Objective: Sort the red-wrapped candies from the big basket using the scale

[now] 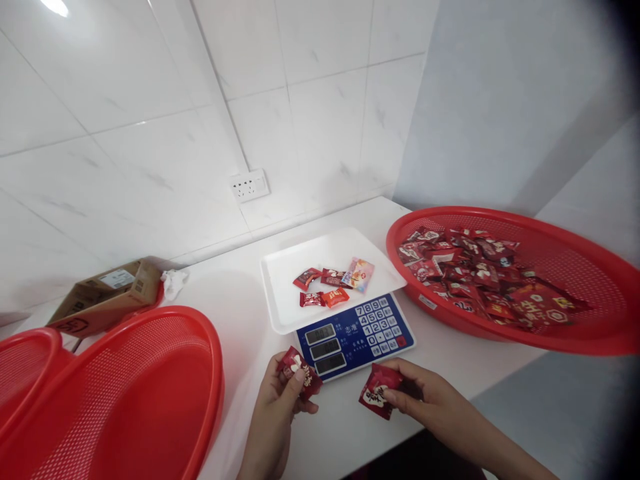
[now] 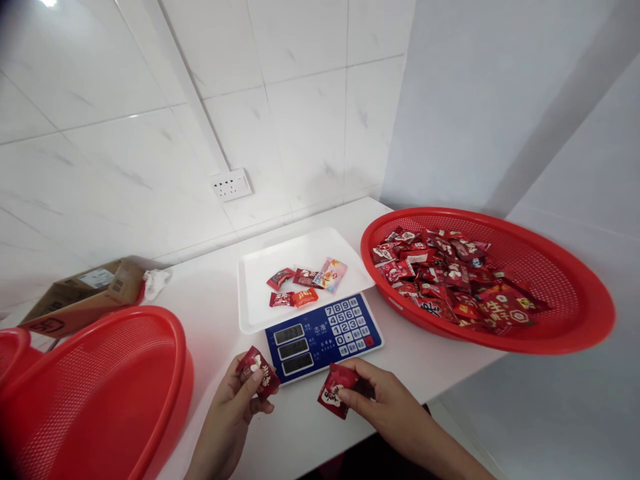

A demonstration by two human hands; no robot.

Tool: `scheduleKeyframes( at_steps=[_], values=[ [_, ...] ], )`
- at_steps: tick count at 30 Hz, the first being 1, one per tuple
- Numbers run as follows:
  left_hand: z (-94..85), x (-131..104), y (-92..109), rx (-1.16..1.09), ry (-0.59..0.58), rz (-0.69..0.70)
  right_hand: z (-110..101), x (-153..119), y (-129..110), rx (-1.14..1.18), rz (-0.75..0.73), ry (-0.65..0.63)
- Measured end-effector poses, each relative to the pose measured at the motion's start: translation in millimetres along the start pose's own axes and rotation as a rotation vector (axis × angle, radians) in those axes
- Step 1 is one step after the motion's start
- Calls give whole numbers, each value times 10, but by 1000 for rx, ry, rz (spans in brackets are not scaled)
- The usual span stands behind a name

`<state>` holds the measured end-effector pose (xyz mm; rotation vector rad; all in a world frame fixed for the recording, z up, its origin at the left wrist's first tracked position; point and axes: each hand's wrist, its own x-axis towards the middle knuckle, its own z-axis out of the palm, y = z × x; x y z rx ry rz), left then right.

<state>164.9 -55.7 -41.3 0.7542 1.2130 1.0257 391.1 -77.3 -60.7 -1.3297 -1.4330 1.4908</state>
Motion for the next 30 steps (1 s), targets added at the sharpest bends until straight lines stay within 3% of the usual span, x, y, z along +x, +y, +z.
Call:
scheduleKeyframes(
  at_steps=[9,15,23,26,30],
  values=[
    [-10,-7,-15,12,-15,8,-1,-6,-16,-36,-18,27],
    [2,-15,-28,34,-12,39,-98,120,-227,-182,-105,211],
    [-2,-26,-67,-21,-35,75,-269,742,-625,-510,-556,461],
    [-17,-39,-66,-15,-42,76,-255,1010,-651,-611,-604,464],
    [-35,-35,-66,10,-60,56,-235,1236,-625,-766,-564,472]
  ],
)
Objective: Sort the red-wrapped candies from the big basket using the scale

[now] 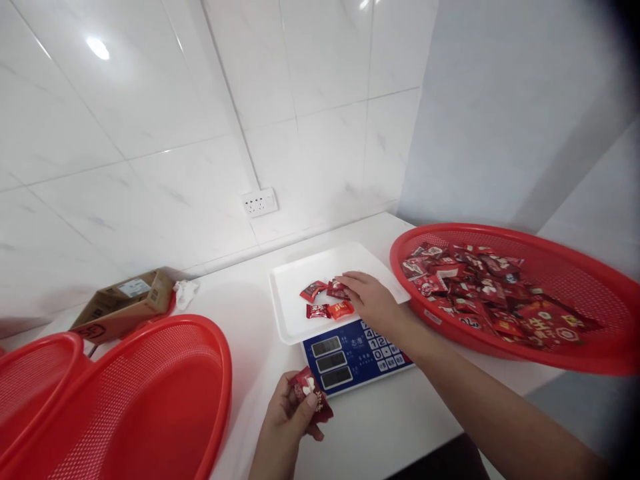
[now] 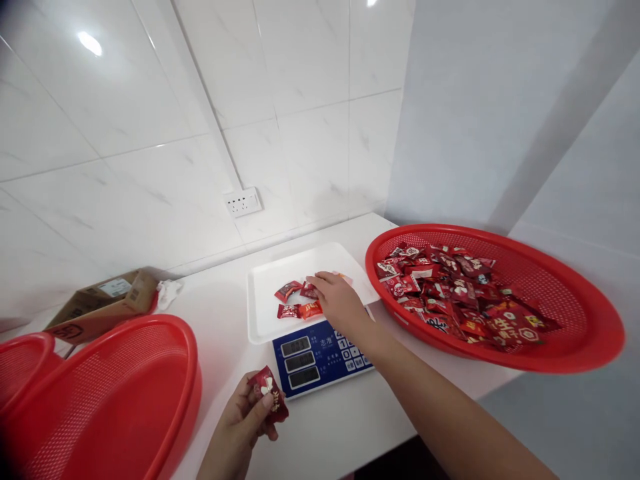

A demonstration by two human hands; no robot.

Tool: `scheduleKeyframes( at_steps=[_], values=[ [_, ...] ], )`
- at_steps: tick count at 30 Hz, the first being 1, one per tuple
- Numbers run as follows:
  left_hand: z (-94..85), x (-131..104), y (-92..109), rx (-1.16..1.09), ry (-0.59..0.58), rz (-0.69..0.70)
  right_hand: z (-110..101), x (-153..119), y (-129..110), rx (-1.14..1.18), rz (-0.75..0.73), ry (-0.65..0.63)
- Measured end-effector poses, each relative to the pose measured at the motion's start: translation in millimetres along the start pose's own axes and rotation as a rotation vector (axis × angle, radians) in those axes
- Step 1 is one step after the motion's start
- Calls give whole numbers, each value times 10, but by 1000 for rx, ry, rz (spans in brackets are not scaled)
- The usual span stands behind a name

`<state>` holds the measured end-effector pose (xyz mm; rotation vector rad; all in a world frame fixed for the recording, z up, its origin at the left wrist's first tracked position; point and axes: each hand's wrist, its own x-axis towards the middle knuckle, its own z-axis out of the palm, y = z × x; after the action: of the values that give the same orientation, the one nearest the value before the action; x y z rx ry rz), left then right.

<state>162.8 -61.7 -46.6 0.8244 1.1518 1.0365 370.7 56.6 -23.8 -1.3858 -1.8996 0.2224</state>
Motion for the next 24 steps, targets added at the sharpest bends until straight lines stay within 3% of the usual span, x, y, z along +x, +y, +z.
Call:
scheduleKeyframes(
  at_steps=[4,8,12,15,21,24],
  values=[
    [-8,24,-6,31,-42,18,-24,-70,-27,-10,-1,-15],
    [6,49,-48,90,-167,31,-183,-362,-204,158,59,-35],
    [58,66,-195,99,-336,-20,-284,-759,-422,380,170,-425],
    [110,57,-307,88,-454,-66,-261,-1013,-506,463,243,-605],
    [197,-21,-272,255,-632,-158,-174,-1235,-493,612,384,-682],
    [218,-46,-251,256,-626,-121,-161,-1261,-471,581,392,-645]
  ],
)
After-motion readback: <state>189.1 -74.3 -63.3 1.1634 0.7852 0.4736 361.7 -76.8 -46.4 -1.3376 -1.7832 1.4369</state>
